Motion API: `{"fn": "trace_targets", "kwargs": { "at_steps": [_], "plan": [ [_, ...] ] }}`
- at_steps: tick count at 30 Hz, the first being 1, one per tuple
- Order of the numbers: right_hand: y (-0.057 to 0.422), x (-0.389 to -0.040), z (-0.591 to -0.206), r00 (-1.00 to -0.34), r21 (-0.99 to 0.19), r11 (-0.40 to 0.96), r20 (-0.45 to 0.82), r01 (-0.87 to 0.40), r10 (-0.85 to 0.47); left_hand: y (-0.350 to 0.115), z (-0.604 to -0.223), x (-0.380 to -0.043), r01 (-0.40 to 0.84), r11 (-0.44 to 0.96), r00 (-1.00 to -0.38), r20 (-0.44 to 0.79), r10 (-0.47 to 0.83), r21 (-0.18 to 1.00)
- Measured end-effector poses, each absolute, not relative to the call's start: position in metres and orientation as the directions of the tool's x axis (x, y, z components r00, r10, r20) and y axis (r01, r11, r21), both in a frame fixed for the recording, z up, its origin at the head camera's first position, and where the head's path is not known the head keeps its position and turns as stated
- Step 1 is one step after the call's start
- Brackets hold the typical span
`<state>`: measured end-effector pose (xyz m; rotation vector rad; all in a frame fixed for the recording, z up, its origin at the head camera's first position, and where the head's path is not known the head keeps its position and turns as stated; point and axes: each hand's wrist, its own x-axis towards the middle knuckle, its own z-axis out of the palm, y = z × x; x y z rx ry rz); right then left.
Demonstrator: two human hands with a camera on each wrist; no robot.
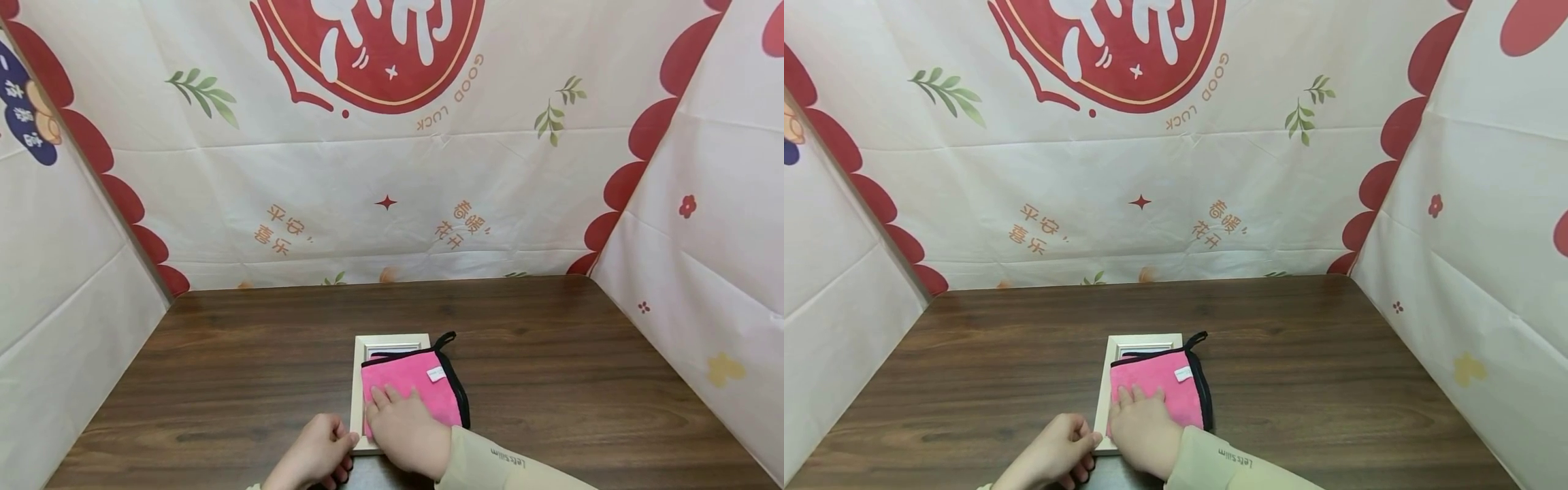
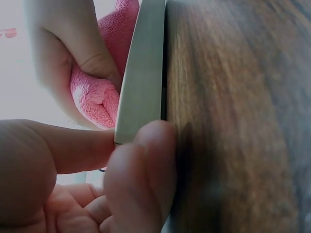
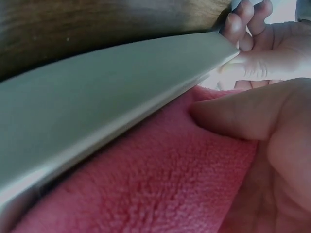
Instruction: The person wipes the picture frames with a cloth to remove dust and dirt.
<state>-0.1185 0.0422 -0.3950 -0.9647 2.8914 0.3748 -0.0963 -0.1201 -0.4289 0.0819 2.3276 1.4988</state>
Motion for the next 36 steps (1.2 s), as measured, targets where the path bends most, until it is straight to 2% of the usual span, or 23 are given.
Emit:
{"fn": "trace_targets", "kwargs": {
  "at_steps": [18, 36],
  "plan": [
    [0.039, -0.133, -0.394, -0.802, 0.209, 0.776, -0.102, -0.595, -0.588, -0.121, -0.431, -0.097, -0.117, 0.458, -0.930, -0.259, 0.260, 0.881],
    [0.036, -0.151, -0.393, -0.824, 0.185, 0.803, -0.127, -0.566, -0.552, -0.120, -0.430, -0.095, -0.096, 0.438, -0.939, -0.226, 0.257, 0.894]
  ]
}}
